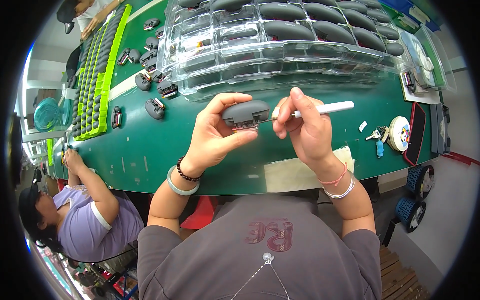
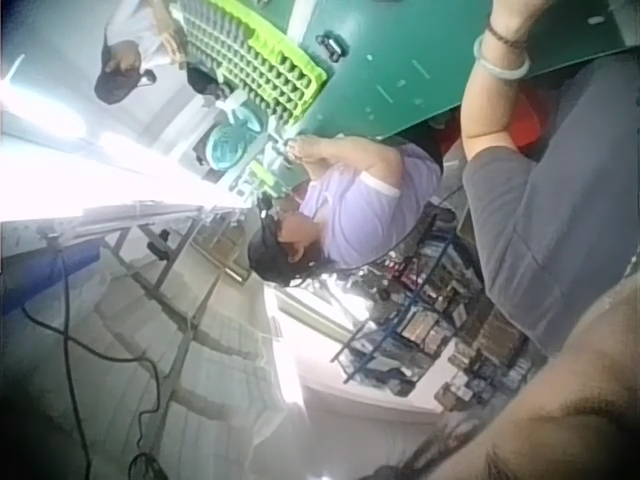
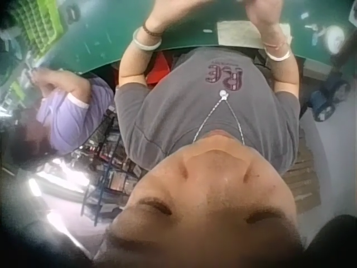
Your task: The person assembles small electronic components by inserting internal components into an electronic housing, using a small prying tool and tweezers to manipulate the parts, then places the finished unit into an assembly tray.
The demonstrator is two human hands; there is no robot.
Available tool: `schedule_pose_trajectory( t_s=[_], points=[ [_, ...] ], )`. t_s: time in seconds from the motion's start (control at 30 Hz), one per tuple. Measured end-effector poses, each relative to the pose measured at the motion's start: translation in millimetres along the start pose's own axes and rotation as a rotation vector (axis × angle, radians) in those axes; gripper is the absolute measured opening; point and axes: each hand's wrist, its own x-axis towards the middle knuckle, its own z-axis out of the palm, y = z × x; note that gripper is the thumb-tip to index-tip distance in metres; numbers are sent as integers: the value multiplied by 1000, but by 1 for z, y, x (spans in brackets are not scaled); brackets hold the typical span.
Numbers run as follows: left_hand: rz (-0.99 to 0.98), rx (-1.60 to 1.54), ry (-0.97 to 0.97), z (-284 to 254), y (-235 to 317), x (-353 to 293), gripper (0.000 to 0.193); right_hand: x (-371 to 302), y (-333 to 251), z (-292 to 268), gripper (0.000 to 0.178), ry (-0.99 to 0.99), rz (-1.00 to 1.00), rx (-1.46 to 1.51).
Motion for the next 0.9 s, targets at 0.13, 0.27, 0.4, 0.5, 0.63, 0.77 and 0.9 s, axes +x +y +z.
schedule_pose_trajectory(
  t_s=[0.13,0.27,0.4,0.5,0.63,0.77,0.9],
  points=[
    [16,-19,-9,0,0,-1,48,0,1,-1,44,-13,70,77],
    [-10,-45,-13,0,1,-1,48,3,3,-5,42,-17,212,204],
    [-5,-40,-9,-1,3,-1,48,7,6,-9,41,-20,336,313],
    [8,-47,20,0,2,-1,47,9,8,-10,40,-30,442,419],
    [-47,2,79,-6,3,0,46,8,7,-5,40,43,297,287],
    [-95,32,80,-14,14,-3,45,6,1,-4,43,63,66,158],
    [-98,278,-114,-30,56,-23,48,4,10,-6,45,103,-189,-143]
  ],
)
